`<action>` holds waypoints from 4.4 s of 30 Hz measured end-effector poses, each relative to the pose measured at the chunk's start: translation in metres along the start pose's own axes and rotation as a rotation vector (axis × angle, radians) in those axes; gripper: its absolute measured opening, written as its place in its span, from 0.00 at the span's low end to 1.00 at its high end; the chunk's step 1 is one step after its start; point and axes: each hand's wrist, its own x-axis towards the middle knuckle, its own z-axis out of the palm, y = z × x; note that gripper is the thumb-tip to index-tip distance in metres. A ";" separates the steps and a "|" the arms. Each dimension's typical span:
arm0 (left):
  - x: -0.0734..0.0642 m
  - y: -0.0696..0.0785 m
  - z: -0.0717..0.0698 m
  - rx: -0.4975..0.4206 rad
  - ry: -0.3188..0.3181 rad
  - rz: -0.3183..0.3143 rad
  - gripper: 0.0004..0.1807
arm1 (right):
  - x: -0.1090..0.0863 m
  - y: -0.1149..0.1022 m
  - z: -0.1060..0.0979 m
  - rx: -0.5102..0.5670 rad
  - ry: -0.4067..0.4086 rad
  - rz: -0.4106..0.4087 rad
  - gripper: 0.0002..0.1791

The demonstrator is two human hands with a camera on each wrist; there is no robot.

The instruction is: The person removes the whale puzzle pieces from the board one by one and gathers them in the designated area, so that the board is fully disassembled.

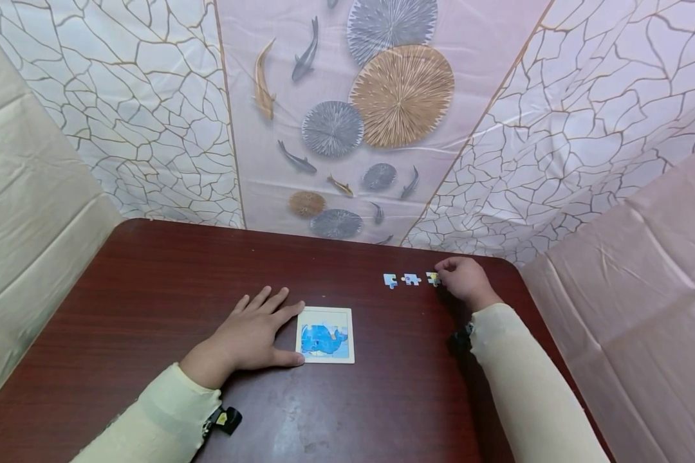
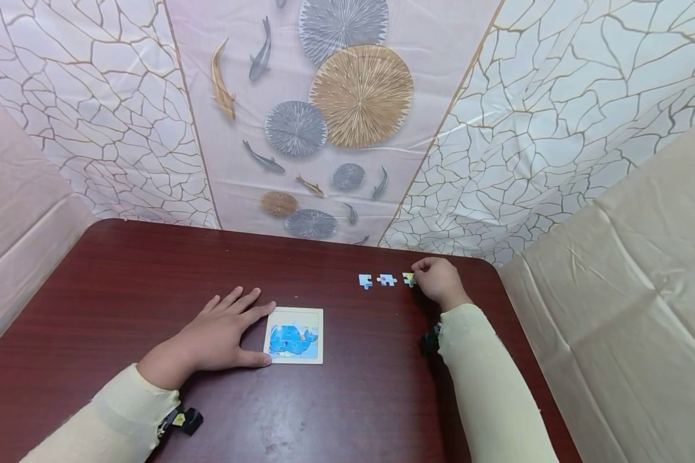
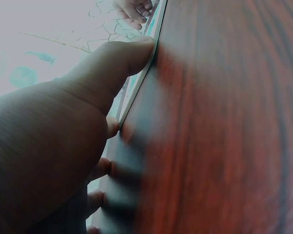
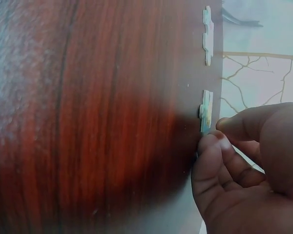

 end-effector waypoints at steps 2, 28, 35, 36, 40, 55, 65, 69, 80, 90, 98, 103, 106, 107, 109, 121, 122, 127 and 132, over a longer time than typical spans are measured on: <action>0.000 0.000 0.000 0.000 0.000 0.000 0.58 | 0.000 -0.002 -0.001 -0.008 0.005 -0.010 0.18; 0.001 0.003 -0.001 -0.004 -0.014 0.002 0.58 | -0.059 -0.163 0.047 -0.136 -0.141 -0.489 0.12; 0.002 0.003 -0.001 0.004 -0.011 0.000 0.58 | -0.087 -0.189 0.083 -0.178 -0.337 -0.635 0.10; 0.003 0.002 -0.001 0.005 -0.010 0.003 0.58 | -0.089 -0.191 0.087 -0.184 -0.354 -0.649 0.10; 0.004 0.002 -0.002 0.002 -0.009 0.012 0.58 | -0.095 -0.195 0.101 -0.193 -0.405 -0.670 0.11; 0.002 0.000 -0.003 -0.007 -0.015 0.006 0.58 | -0.101 -0.199 0.126 -0.271 -0.449 -0.707 0.15; 0.001 -0.002 -0.002 -0.004 -0.013 0.009 0.58 | -0.103 -0.201 0.133 -0.300 -0.456 -0.729 0.13; 0.002 -0.002 -0.001 0.002 -0.011 0.013 0.58 | -0.106 -0.203 0.131 -0.298 -0.463 -0.721 0.11; 0.002 -0.003 -0.001 -0.010 -0.024 -0.003 0.59 | -0.107 -0.205 0.134 -0.282 -0.461 -0.698 0.09; 0.001 -0.002 -0.001 -0.021 -0.017 0.001 0.60 | -0.112 -0.205 0.135 -0.220 -0.491 -0.698 0.11; 0.001 -0.001 -0.002 -0.019 -0.014 0.009 0.59 | -0.126 -0.197 0.141 -0.238 -0.432 -0.793 0.10; 0.001 -0.001 -0.002 -0.008 -0.011 0.002 0.59 | -0.130 -0.195 0.142 -0.218 -0.404 -0.800 0.10; 0.001 -0.001 -0.002 -0.003 -0.007 0.006 0.59 | -0.130 -0.195 0.143 -0.239 -0.399 -0.813 0.10; 0.001 -0.001 -0.002 -0.002 -0.005 0.008 0.59 | -0.130 -0.194 0.143 -0.253 -0.396 -0.822 0.10; 0.000 -0.001 -0.002 0.001 -0.004 0.011 0.58 | -0.130 -0.194 0.145 -0.272 -0.393 -0.845 0.11; -0.001 0.000 -0.001 -0.010 -0.002 0.001 0.51 | -0.131 -0.195 0.147 -0.311 -0.387 -0.908 0.07; -0.001 0.000 -0.001 -0.009 0.002 0.000 0.51 | -0.132 -0.195 0.148 -0.319 -0.377 -0.922 0.07; -0.001 0.003 -0.001 -0.008 0.014 -0.009 0.51 | -0.137 -0.195 0.150 -0.384 -0.308 -1.006 0.08; 0.000 0.004 -0.001 -0.004 0.007 -0.021 0.51 | -0.137 -0.194 0.148 -0.354 -0.325 -0.998 0.08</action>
